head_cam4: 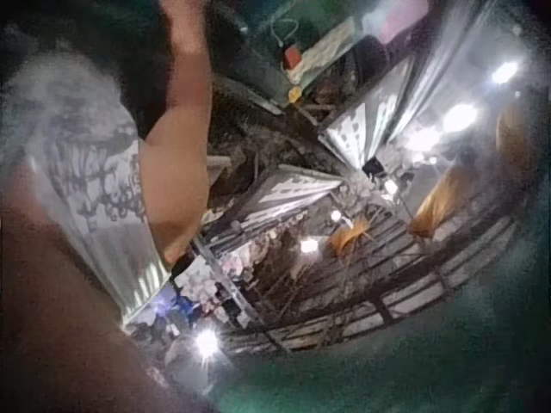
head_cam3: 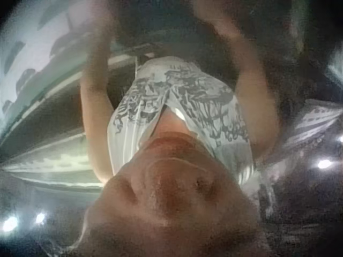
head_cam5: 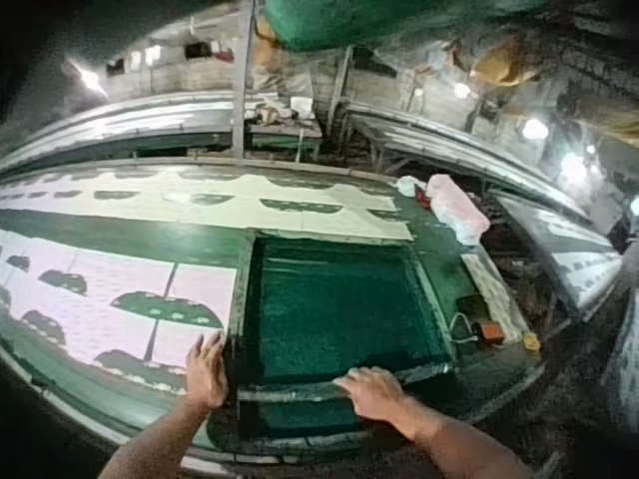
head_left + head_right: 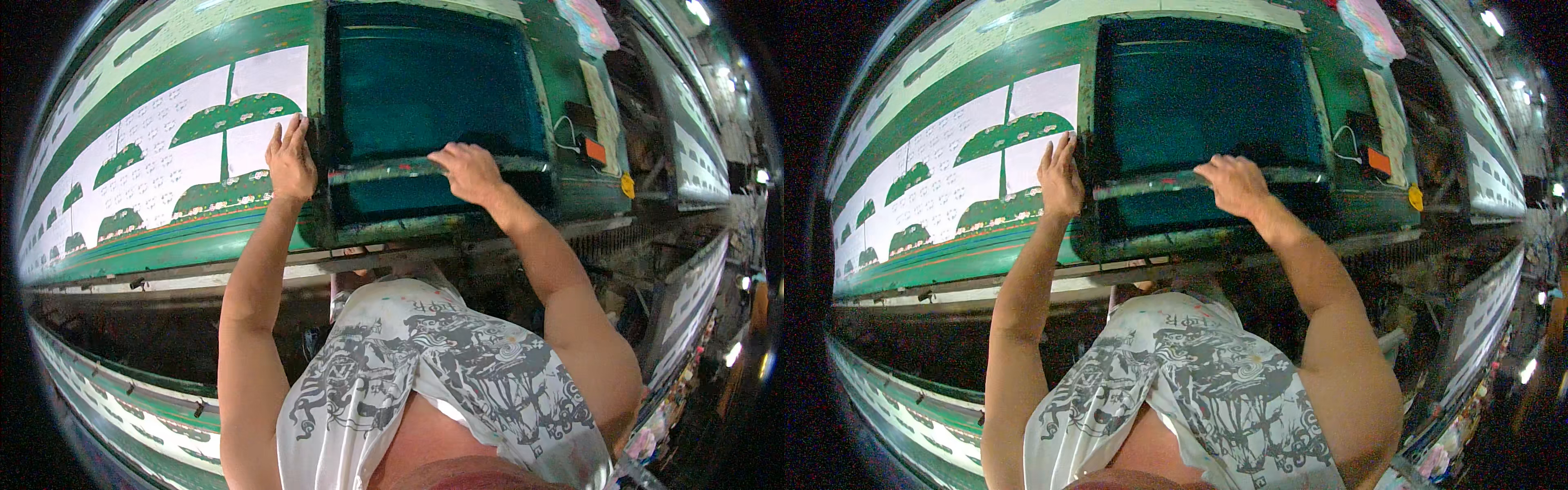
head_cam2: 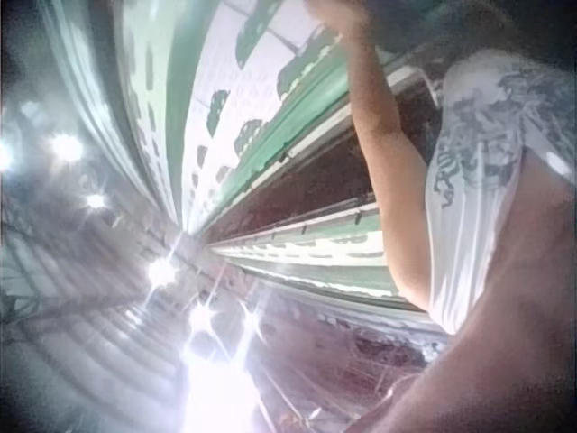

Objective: The person uses a squeegee to pull green ink across a screen printing frame, repeatedly applying ink to a patterned surface on a long table. The person lifts and repositions the screen between strokes to continue printing along the length of the table.

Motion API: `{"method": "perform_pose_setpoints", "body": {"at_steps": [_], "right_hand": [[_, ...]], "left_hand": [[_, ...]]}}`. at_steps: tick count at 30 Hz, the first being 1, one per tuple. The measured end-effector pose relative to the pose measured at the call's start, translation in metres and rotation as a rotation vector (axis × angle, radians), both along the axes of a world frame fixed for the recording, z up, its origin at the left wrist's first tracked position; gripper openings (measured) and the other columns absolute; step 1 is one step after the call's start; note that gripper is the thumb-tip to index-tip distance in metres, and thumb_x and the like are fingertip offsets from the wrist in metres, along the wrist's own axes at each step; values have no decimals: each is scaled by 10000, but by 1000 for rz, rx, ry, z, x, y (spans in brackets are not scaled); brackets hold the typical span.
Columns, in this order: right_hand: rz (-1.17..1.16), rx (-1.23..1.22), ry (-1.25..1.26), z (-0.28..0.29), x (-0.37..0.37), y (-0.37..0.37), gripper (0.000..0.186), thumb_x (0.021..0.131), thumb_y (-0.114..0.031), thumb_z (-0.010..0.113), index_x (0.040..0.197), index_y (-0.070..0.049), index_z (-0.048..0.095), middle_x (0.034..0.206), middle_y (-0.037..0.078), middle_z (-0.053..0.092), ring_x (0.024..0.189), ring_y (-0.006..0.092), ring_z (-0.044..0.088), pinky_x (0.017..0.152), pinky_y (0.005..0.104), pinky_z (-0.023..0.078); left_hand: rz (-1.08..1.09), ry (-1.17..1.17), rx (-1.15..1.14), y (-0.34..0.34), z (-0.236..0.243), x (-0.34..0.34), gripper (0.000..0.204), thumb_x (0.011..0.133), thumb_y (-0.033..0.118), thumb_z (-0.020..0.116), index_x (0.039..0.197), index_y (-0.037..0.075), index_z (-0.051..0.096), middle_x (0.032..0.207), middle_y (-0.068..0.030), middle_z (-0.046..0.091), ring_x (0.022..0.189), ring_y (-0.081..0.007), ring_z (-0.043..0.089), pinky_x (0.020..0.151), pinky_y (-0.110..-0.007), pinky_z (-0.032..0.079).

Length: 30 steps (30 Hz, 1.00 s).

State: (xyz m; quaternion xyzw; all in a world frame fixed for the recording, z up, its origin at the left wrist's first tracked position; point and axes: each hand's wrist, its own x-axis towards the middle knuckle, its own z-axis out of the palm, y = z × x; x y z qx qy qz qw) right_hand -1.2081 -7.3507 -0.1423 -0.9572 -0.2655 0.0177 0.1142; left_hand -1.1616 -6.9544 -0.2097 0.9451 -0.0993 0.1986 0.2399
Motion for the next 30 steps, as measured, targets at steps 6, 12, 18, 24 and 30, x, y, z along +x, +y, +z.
{"method": "perform_pose_setpoints", "body": {"at_steps": [6,12,18,24,30], "right_hand": [[-28,5,9,1,-72,2,452,862,-56,747,1305,-139,751,1169,79,724,1102,322,693,972,467,553],[22,105,10,4,-89,-2,591,845,-386,891,1353,-122,746,1233,97,684,1177,335,625,1023,477,522],[69,167,-3,-11,-95,-16,624,890,-462,846,1375,-86,733,1314,137,678,1215,350,615,1045,492,519],[25,524,-110,2,-83,-93,359,884,-229,879,1186,-55,794,1164,118,788,1119,333,717,1006,469,548],[-504,618,-304,-15,-84,-203,233,941,-113,808,1165,-46,806,1134,161,794,1094,373,728,985,463,564]], "left_hand": [[13,48,45,-1,-3,2,528,1058,84,542,1579,151,587,1685,-70,535,1569,-462,416,1289,-569,307],[29,75,112,-1,-5,7,549,1068,113,541,1612,186,537,1705,-52,505,1581,-450,399,1291,-579,300],[46,76,218,-3,4,5,513,1091,129,500,1599,166,557,1672,-76,550,1564,-468,424,1278,-597,301],[115,156,358,4,9,5,459,1099,184,546,1551,168,622,1697,-84,516,1585,-454,400,1284,-610,280],[-20,-166,-137,-81,73,-11,100,976,98,822,927,43,754,1059,-102,805,1131,-351,730,1014,-475,540]]}}
